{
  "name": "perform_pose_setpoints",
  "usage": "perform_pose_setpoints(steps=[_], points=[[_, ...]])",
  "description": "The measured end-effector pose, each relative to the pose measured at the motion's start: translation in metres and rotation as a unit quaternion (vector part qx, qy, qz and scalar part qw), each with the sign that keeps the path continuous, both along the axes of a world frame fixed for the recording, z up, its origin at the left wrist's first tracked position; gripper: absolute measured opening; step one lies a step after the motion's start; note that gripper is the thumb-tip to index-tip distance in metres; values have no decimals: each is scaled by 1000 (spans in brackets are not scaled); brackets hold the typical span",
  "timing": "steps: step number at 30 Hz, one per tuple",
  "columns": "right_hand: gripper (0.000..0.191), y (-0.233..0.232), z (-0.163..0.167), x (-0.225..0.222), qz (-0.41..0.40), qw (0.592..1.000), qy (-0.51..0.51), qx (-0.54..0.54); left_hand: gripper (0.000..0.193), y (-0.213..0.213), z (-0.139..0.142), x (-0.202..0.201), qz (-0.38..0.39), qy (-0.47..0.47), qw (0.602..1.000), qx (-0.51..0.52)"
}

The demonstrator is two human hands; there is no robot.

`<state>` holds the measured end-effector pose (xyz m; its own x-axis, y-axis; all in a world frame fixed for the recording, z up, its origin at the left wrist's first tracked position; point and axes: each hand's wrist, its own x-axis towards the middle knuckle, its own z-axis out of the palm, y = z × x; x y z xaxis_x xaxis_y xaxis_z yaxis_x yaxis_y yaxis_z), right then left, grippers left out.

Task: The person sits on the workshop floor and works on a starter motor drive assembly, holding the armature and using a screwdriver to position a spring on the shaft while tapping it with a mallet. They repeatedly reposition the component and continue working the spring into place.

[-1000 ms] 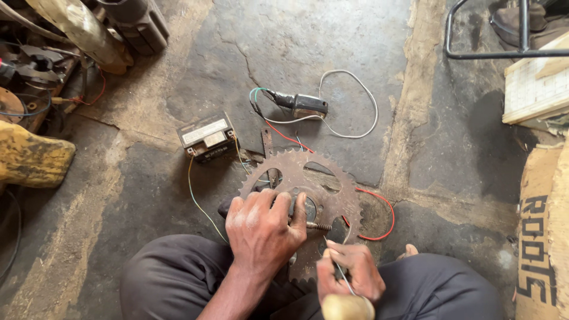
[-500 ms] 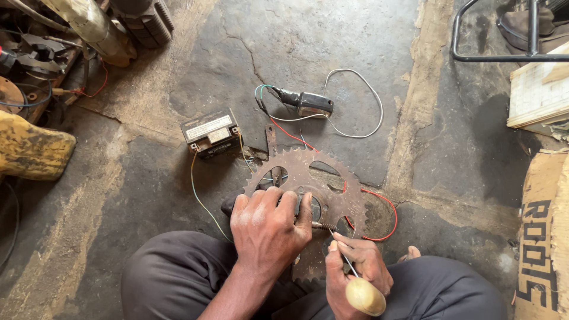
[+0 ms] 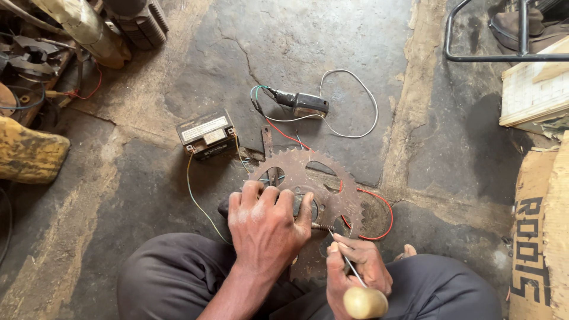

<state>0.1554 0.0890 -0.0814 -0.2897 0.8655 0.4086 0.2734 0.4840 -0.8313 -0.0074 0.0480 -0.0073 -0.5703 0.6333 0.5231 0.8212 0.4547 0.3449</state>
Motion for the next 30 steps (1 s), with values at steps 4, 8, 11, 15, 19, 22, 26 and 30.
perform_pose_setpoints(steps=[4, 8, 11, 15, 19, 22, 26, 30], points=[[8, 0, -6, 4, 16, 993, 77, -88, 33, 0, 2, -2, -25, -33, 999, 20], [8, 1, -6, 10, 16, 996, 25, -87, 39, 2, 4, -7, -25, -43, 999, 23], [9, 1, -5, 10, 20, 996, 42, -81, 44, 5, 5, -10, -14, -41, 999, 12], [12, 0, -3, 8, 22, 1000, -7, -21, 44, 6, 8, -9, 0, -50, 999, -12], [12, 0, 0, 6, 8, 998, 21, -66, 41, 3, 10, -4, 10, -54, 998, -26], [15, 0, 2, 5, 13, 998, 12, -56, 41, 1, 11, -3, 19, -68, 997, -44], [17, 0, 4, 2, 17, 1000, 14, -13, 39, 2, 13, -3, 20, -81, 995, -50], [16, 0, 7, -3, 19, 999, 21, -14, 40, 4, 14, -3, 26, -92, 993, -63]])
